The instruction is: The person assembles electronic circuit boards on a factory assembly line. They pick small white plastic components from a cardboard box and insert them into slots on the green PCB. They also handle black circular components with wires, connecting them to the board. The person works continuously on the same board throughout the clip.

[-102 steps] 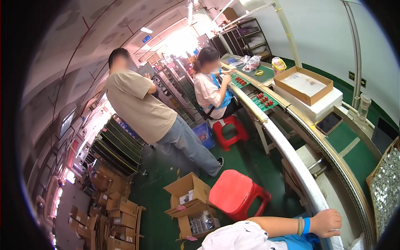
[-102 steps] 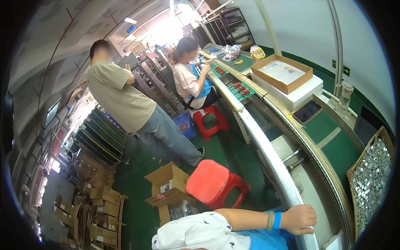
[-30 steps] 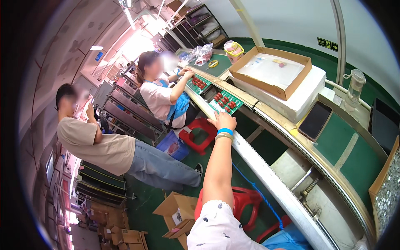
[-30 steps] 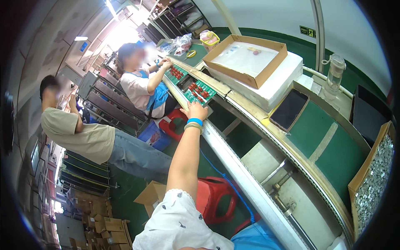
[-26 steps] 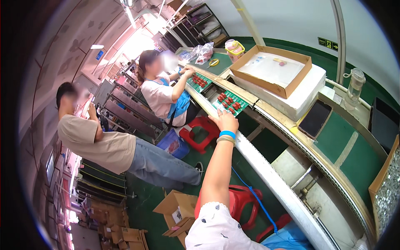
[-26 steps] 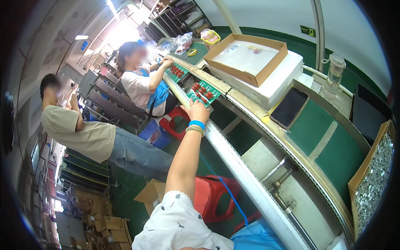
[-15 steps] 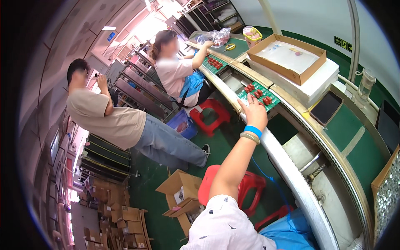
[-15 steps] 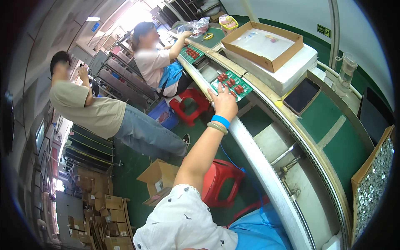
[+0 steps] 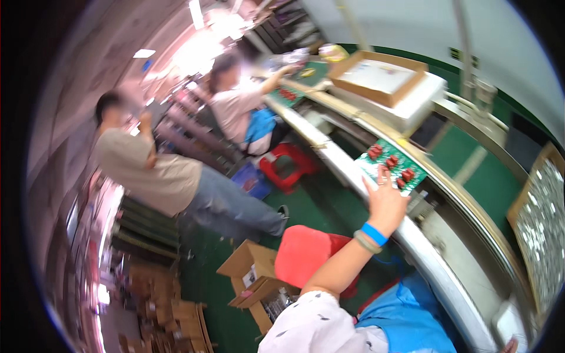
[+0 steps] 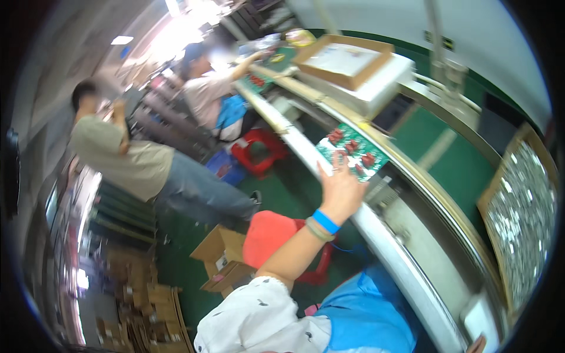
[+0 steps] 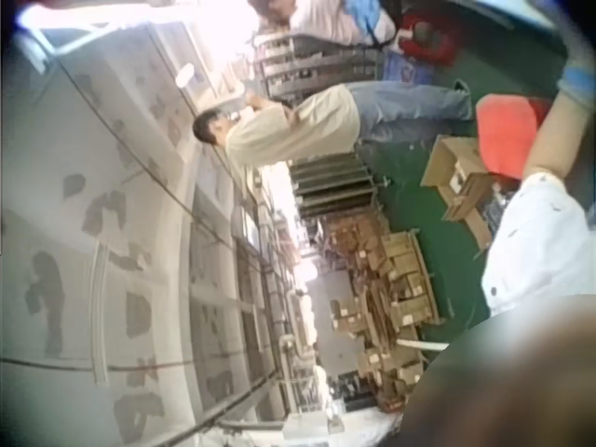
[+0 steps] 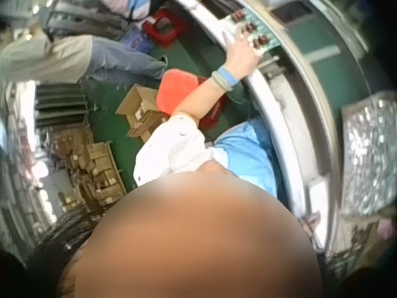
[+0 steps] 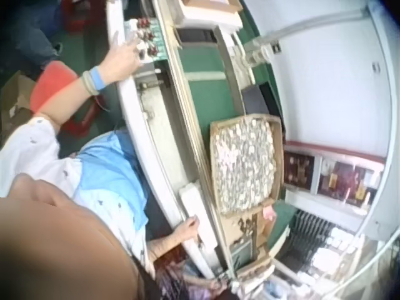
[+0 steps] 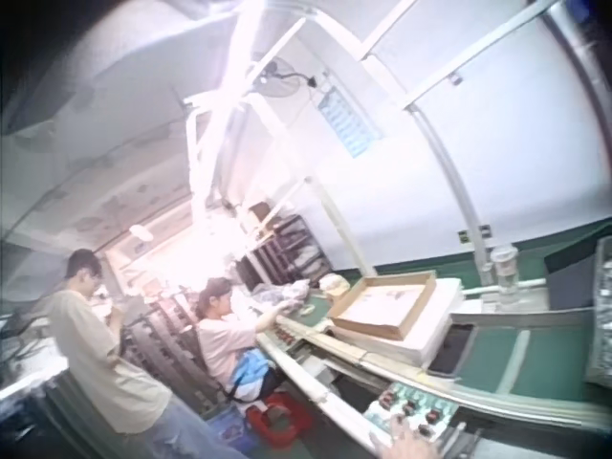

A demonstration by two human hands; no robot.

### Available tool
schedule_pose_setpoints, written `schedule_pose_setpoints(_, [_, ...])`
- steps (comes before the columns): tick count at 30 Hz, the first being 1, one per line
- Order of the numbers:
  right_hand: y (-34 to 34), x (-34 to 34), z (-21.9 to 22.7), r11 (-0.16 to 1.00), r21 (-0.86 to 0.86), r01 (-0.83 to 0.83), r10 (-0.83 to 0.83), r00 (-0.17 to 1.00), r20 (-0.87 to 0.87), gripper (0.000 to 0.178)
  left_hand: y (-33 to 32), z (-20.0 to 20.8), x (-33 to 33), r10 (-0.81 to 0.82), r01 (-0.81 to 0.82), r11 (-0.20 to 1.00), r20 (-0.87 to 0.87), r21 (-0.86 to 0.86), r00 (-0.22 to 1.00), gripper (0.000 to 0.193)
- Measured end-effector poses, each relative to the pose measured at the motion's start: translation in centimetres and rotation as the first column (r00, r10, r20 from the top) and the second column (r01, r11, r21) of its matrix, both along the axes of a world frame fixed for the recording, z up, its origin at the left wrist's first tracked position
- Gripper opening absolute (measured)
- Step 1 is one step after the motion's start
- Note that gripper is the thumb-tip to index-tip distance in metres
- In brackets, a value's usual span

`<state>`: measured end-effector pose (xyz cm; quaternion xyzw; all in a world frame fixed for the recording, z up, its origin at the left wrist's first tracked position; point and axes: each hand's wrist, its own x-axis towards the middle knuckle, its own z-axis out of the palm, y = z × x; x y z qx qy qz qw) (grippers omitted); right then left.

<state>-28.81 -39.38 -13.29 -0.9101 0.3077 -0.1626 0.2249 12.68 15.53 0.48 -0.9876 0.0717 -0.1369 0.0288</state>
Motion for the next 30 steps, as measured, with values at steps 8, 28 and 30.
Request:
schedule_pose_setpoints(8, [8.3, 5.5, 8.4, 0.981, 0.076, 0.180, -0.185, 0.980, 0.070, 0.024, -8.0, 0.6, -9.5, -0.357, 0.352, 0.926, -0.008, -0.137, 0.934, 0.062])
schedule_pose_setpoints(28, [9.3, 15.4, 17.3, 0.972, -0.218, -0.094, 0.186, 0.869, 0.458, 0.012, -24.0, 1.1, -20.9, -0.948, 0.903, 0.316, -0.119, -0.291, 0.294, 0.084])
schedule_pose_setpoints(30, [8.3, 18.8, 17.5, 0.949, -0.287, -0.133, 0.248, 0.877, 0.412, 0.011, -24.7, 2.5, -20.5, -0.945, 0.915, 0.321, -0.146, -0.244, 0.292, 0.073])
